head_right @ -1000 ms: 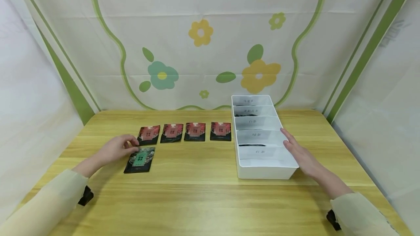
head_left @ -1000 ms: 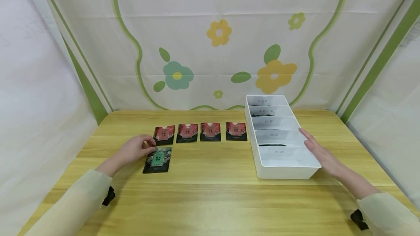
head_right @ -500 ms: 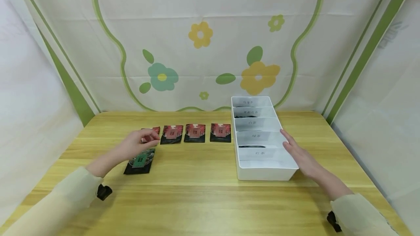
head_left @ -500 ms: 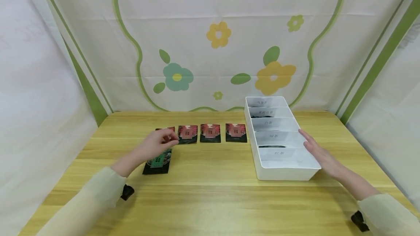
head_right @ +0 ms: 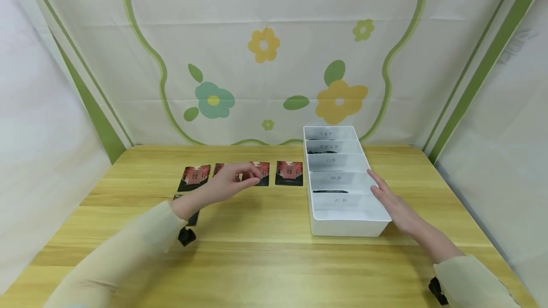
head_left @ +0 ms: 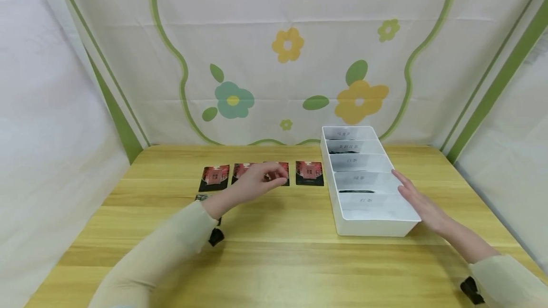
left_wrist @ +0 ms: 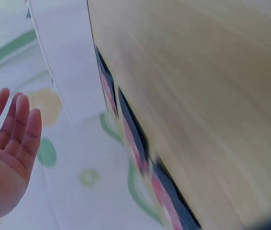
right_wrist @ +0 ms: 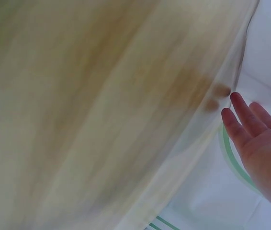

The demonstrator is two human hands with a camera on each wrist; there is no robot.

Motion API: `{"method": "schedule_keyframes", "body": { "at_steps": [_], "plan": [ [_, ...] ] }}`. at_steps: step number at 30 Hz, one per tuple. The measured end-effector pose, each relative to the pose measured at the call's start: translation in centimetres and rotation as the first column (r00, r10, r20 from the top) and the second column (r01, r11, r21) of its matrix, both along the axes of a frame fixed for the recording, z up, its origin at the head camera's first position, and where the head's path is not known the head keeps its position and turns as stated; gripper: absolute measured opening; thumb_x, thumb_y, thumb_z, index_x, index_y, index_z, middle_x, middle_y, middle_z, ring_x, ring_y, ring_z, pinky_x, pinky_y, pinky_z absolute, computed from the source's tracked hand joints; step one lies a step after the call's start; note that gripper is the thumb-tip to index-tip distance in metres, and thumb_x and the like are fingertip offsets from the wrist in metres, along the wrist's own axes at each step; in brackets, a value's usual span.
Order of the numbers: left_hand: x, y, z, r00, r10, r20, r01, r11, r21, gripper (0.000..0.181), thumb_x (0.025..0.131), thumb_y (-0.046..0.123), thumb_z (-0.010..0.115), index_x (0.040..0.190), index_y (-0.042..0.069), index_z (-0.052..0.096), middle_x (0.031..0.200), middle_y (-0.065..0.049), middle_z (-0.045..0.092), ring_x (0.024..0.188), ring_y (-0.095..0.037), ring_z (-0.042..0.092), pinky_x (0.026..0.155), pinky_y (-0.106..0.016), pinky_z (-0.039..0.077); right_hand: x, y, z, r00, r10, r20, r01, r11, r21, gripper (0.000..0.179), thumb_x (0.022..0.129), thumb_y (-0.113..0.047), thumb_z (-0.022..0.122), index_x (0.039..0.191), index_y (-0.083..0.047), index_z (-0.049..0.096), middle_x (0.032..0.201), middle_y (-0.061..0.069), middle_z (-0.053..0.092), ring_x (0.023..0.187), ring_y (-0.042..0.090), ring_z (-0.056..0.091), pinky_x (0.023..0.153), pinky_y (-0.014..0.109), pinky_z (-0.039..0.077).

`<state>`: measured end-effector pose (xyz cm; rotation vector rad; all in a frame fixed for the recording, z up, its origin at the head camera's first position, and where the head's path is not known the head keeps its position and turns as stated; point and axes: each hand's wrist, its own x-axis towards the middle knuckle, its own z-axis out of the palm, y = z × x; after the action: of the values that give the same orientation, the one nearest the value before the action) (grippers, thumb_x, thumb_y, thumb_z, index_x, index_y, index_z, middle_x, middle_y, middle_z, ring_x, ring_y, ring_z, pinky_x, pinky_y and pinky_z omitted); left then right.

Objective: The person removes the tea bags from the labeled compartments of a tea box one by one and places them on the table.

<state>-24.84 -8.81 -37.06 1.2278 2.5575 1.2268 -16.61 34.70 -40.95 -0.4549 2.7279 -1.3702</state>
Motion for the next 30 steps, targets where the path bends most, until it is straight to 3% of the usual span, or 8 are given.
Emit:
{"method": "schedule_keyframes", "body": {
  "at_steps": [6, 11, 15, 21, 27, 30],
  "plan": [
    [-0.8, 4.2, -0.4, 0.998, -0.044, 0.048, 0.041, 0.997, 0.062, 0.009, 0.098, 0.021, 0.061, 0.102, 0.017, 0.069, 0.098, 0.001, 0.066, 0.080, -0.014, 0.059, 0.061, -0.028, 0.047, -0.3, -0.1, 0.1, 1.000, 0.002, 0.007, -0.002, 1.000, 0.001, 0.055, 0.108, -0.027, 0.023, 0.158, -0.016, 0.004, 0.158, 0.026, -0.001, 0.136, 0.060, 0.002, 0.091, 0.081, 0.006],
    [-1.5, 7.4, -0.4, 0.997, -0.052, 0.054, 0.048, 0.996, 0.081, 0.014, 0.097, 0.020, 0.064, 0.106, 0.010, 0.068, 0.091, -0.003, 0.065, 0.077, -0.014, 0.057, 0.061, -0.025, 0.046, -0.2, -0.1, 0.1, 1.000, -0.003, 0.007, 0.003, 1.000, 0.007, 0.055, 0.108, -0.028, 0.022, 0.158, -0.015, 0.003, 0.158, 0.026, -0.002, 0.135, 0.061, 0.002, 0.090, 0.082, 0.006],
    [-2.0, 9.9, -0.1, 0.997, -0.076, 0.006, 0.076, 0.997, 0.025, 0.021, 0.094, 0.020, 0.067, 0.111, 0.007, 0.066, 0.091, -0.001, 0.064, 0.075, -0.010, 0.056, 0.063, -0.022, 0.047, 0.0, 0.0, 0.2, 1.000, -0.012, 0.001, 0.012, 1.000, 0.008, 0.055, 0.108, -0.028, 0.021, 0.158, -0.015, 0.003, 0.158, 0.027, -0.001, 0.134, 0.062, 0.003, 0.089, 0.082, 0.006],
    [-2.0, 12.3, -0.1, 0.988, -0.136, -0.071, 0.131, 0.988, -0.077, 0.033, 0.091, 0.029, 0.071, 0.116, 0.008, 0.066, 0.115, 0.000, 0.065, 0.098, -0.008, 0.057, 0.079, -0.022, 0.046, -0.1, 0.0, 0.2, 1.000, -0.010, 0.014, 0.010, 1.000, -0.002, 0.055, 0.108, -0.029, 0.021, 0.158, -0.017, 0.003, 0.158, 0.026, -0.001, 0.135, 0.061, 0.001, 0.089, 0.082, 0.005],
    [-1.2, 13.8, -0.6, 0.973, -0.210, -0.094, 0.194, 0.968, -0.157, 0.030, 0.089, 0.033, 0.072, 0.112, 0.014, 0.069, 0.110, 0.007, 0.064, 0.101, -0.003, 0.054, 0.086, -0.016, 0.042, -0.1, -0.1, 0.2, 1.000, -0.014, 0.016, 0.014, 1.000, -0.004, 0.055, 0.108, -0.029, 0.021, 0.158, -0.017, 0.003, 0.158, 0.026, -0.001, 0.134, 0.062, 0.001, 0.089, 0.082, 0.005],
    [-0.8, 14.1, -0.9, 0.971, -0.218, -0.100, 0.194, 0.960, -0.204, 0.024, 0.090, 0.033, 0.071, 0.109, 0.017, 0.070, 0.107, 0.012, 0.064, 0.100, -0.002, 0.054, 0.088, -0.014, 0.039, -0.1, 0.0, 0.2, 1.000, -0.015, 0.019, 0.015, 1.000, -0.001, 0.055, 0.108, -0.029, 0.022, 0.158, -0.017, 0.003, 0.158, 0.026, -0.001, 0.134, 0.062, 0.002, 0.089, 0.082, 0.005]
  ]
}}
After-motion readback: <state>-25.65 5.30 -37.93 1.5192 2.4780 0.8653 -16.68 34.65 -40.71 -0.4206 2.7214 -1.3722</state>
